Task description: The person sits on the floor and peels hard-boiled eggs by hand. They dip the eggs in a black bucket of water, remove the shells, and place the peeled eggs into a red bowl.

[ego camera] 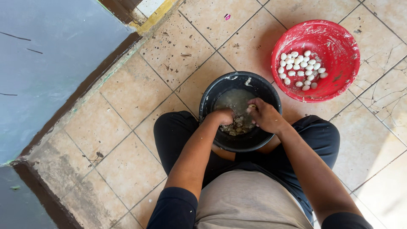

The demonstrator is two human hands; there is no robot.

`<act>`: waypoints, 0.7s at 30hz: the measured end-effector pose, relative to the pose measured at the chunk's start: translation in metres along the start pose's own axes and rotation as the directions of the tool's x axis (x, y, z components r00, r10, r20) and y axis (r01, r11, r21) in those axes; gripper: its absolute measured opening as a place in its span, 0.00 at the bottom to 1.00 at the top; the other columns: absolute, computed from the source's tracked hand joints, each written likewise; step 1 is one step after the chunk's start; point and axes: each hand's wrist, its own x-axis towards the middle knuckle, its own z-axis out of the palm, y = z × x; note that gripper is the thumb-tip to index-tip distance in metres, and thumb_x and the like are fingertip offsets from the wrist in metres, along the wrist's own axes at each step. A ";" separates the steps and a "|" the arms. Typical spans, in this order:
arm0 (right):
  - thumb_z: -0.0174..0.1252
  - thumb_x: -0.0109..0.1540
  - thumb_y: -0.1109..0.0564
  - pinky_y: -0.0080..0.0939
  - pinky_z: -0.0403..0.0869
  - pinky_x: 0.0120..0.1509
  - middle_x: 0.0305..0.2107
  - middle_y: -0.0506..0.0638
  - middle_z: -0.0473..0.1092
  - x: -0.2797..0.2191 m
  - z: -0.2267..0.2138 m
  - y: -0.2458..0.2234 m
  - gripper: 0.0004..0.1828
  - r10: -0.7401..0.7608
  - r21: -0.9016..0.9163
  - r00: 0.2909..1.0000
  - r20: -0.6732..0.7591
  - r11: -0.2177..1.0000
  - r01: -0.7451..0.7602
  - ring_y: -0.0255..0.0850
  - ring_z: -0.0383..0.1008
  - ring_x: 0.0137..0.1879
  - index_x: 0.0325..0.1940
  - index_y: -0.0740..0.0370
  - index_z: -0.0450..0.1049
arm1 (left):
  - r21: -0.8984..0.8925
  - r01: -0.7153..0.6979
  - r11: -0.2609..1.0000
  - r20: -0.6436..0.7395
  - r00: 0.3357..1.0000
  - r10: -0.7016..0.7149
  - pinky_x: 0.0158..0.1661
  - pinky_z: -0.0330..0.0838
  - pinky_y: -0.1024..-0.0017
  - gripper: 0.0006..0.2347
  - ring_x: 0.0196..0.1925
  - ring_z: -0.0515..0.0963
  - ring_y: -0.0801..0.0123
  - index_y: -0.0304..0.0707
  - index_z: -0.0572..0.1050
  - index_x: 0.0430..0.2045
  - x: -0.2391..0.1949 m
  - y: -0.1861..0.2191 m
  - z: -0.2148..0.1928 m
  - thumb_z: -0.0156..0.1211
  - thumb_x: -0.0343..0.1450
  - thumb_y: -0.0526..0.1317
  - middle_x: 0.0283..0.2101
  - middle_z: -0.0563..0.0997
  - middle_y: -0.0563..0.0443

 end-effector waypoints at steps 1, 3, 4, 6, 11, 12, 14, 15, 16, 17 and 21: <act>0.55 0.67 0.48 0.44 0.78 0.48 0.39 0.59 0.76 -0.001 0.005 -0.003 0.21 -0.015 -0.170 0.999 -0.035 0.985 0.009 0.48 0.83 0.40 0.58 0.62 0.68 | 0.001 0.000 1.000 -0.019 1.000 0.000 0.56 0.76 0.61 0.22 0.59 0.80 0.51 0.44 0.78 0.55 -0.004 0.002 -0.001 0.53 0.65 0.30 0.58 0.80 0.38; 0.58 0.65 0.45 0.51 0.75 0.55 0.42 0.63 0.76 -0.004 0.015 -0.008 0.22 -0.010 -0.463 0.997 0.073 0.885 0.043 0.55 0.79 0.48 0.57 0.60 0.72 | 0.005 0.001 1.000 -0.059 0.998 -0.001 0.57 0.72 0.59 0.25 0.60 0.76 0.50 0.52 0.74 0.58 -0.016 0.008 -0.003 0.52 0.65 0.28 0.60 0.75 0.39; 0.60 0.64 0.43 0.55 0.73 0.58 0.43 0.65 0.76 -0.004 0.018 -0.011 0.22 0.005 -0.593 0.992 0.125 0.802 0.071 0.58 0.77 0.52 0.56 0.58 0.73 | 0.042 -0.035 0.999 -0.070 0.997 0.037 0.57 0.73 0.59 0.23 0.59 0.77 0.50 0.48 0.76 0.56 -0.025 0.013 -0.005 0.53 0.65 0.28 0.58 0.77 0.38; 0.61 0.62 0.43 0.55 0.74 0.58 0.44 0.64 0.75 -0.006 0.024 -0.015 0.21 -0.053 -0.657 0.992 0.119 0.745 0.118 0.58 0.77 0.52 0.53 0.57 0.76 | 0.119 -0.104 0.987 -0.090 0.989 0.115 0.56 0.76 0.60 0.18 0.58 0.80 0.50 0.39 0.79 0.50 -0.046 0.023 -0.010 0.55 0.65 0.29 0.55 0.80 0.38; 0.61 0.61 0.44 0.55 0.74 0.58 0.46 0.64 0.75 -0.004 0.032 -0.017 0.21 -0.098 -0.649 0.992 0.077 0.750 0.125 0.58 0.77 0.52 0.55 0.55 0.76 | -0.135 -0.191 0.972 -0.568 0.819 0.082 0.53 0.73 0.56 0.13 0.54 0.79 0.46 0.35 0.77 0.50 -0.109 0.032 -0.017 0.58 0.71 0.35 0.51 0.81 0.37; 0.60 0.62 0.43 0.54 0.74 0.59 0.47 0.63 0.76 -0.004 0.036 -0.015 0.21 -0.079 -0.643 0.994 0.078 0.758 0.110 0.58 0.77 0.53 0.56 0.53 0.76 | -0.153 -0.190 0.970 -0.646 0.762 0.048 0.53 0.75 0.56 0.12 0.52 0.81 0.47 0.35 0.79 0.49 -0.119 0.033 -0.014 0.56 0.72 0.35 0.50 0.83 0.38; 0.59 0.64 0.42 0.54 0.74 0.61 0.48 0.62 0.76 -0.004 0.047 -0.011 0.20 0.010 -0.695 0.987 0.158 0.711 0.104 0.57 0.77 0.55 0.56 0.52 0.77 | -0.138 -0.198 0.971 -0.707 0.706 0.043 0.52 0.76 0.57 0.10 0.50 0.83 0.48 0.34 0.80 0.46 -0.132 0.036 -0.007 0.57 0.72 0.34 0.48 0.83 0.37; 0.59 0.64 0.43 0.54 0.74 0.61 0.49 0.61 0.76 -0.003 0.055 -0.010 0.20 0.087 -0.747 0.969 0.231 0.653 0.120 0.57 0.77 0.56 0.55 0.53 0.78 | -0.130 -0.201 0.971 -0.735 0.677 0.042 0.52 0.77 0.58 0.10 0.49 0.83 0.49 0.34 0.81 0.45 -0.136 0.037 -0.003 0.58 0.72 0.34 0.47 0.84 0.37; 0.58 0.65 0.43 0.54 0.74 0.62 0.49 0.61 0.76 0.001 0.058 -0.011 0.19 0.162 -0.793 0.943 0.290 0.592 0.142 0.56 0.76 0.57 0.54 0.53 0.79 | -0.129 -0.245 0.961 -0.770 0.635 0.059 0.51 0.77 0.57 0.10 0.49 0.82 0.47 0.32 0.81 0.43 -0.137 0.038 -0.002 0.60 0.71 0.35 0.46 0.83 0.36; 0.61 0.63 0.45 0.53 0.73 0.61 0.49 0.62 0.76 0.002 0.057 -0.009 0.21 0.093 -0.736 0.957 0.274 0.661 0.147 0.56 0.76 0.56 0.57 0.55 0.76 | -0.125 -0.289 0.949 -0.803 0.592 0.074 0.50 0.76 0.56 0.10 0.48 0.82 0.46 0.31 0.80 0.42 -0.136 0.040 0.000 0.62 0.70 0.35 0.45 0.83 0.35; 0.61 0.63 0.53 0.47 0.75 0.55 0.44 0.62 0.76 0.001 0.046 0.002 0.23 0.032 -0.132 0.986 0.161 0.991 -0.010 0.51 0.79 0.49 0.61 0.65 0.72 | -0.310 -0.455 0.835 -0.834 0.552 -0.009 0.48 0.78 0.62 0.11 0.46 0.85 0.51 0.31 0.80 0.47 -0.133 0.038 0.019 0.60 0.72 0.35 0.45 0.83 0.36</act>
